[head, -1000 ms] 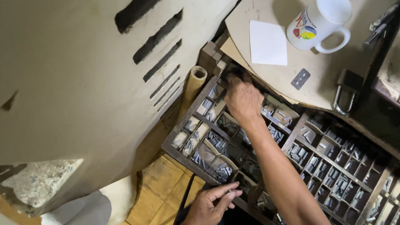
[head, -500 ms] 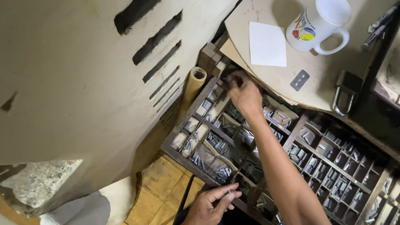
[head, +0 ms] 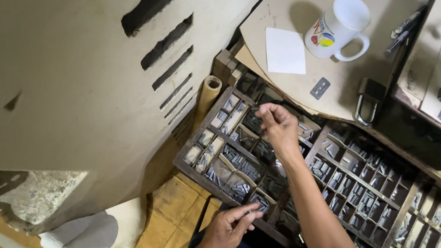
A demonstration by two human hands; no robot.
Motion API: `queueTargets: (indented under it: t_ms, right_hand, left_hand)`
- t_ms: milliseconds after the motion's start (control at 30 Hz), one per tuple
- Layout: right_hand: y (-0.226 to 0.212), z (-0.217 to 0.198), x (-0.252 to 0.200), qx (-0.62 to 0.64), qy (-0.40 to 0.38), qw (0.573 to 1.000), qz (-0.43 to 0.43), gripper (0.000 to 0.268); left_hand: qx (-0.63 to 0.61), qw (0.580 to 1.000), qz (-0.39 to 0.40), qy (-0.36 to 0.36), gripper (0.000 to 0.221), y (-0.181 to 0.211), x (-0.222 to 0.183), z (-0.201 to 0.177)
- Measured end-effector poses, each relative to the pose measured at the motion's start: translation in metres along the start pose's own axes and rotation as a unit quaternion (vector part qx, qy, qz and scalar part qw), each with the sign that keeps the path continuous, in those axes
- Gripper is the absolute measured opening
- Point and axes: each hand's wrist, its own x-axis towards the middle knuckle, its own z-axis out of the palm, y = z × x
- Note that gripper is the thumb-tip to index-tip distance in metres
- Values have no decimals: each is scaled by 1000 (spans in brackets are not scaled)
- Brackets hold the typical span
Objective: The person selects individual metal movable type letters from a compartmentalized tray and places them into a composing stick held in the left hand. The person repeatedly reaches into the tray, picks a letter, and adds it to the stick.
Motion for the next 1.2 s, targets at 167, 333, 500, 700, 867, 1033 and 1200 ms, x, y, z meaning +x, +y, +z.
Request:
queueTargets:
  t_ms: [167, 333, 500, 700, 867, 1033, 1200]
  right_hand:
    - [-16, 12, 17, -96, 52, 991, 79, 25]
    - [-21, 20, 30, -23, 105, 984, 144, 36]
    - [16, -11, -11, -29, 68, 997, -9, 33]
    - [13, -45, -142, -106, -22, 987, -119, 9]
    - [-8, -56, -196, -116, -108, 960, -229, 16]
    - [-7, -65, -218, -100, -106, 947, -287, 17]
    - [8, -74, -234, -97, -74, 942, -311, 20]
  left_hand:
    - [13, 999, 49, 19, 46, 8, -4, 0]
    - [56, 995, 78, 42, 44, 23, -6, -3]
    - [56, 991, 105, 55, 46, 31, -7, -10]
    - [46, 968, 213, 123, 37, 34, -13, -2]
    - [98, 949, 270, 131, 35, 47, -18, 14]
    - [117, 946, 286, 97, 36, 58, -31, 29]
    - [133, 950, 278, 42, 36, 55, -38, 41]
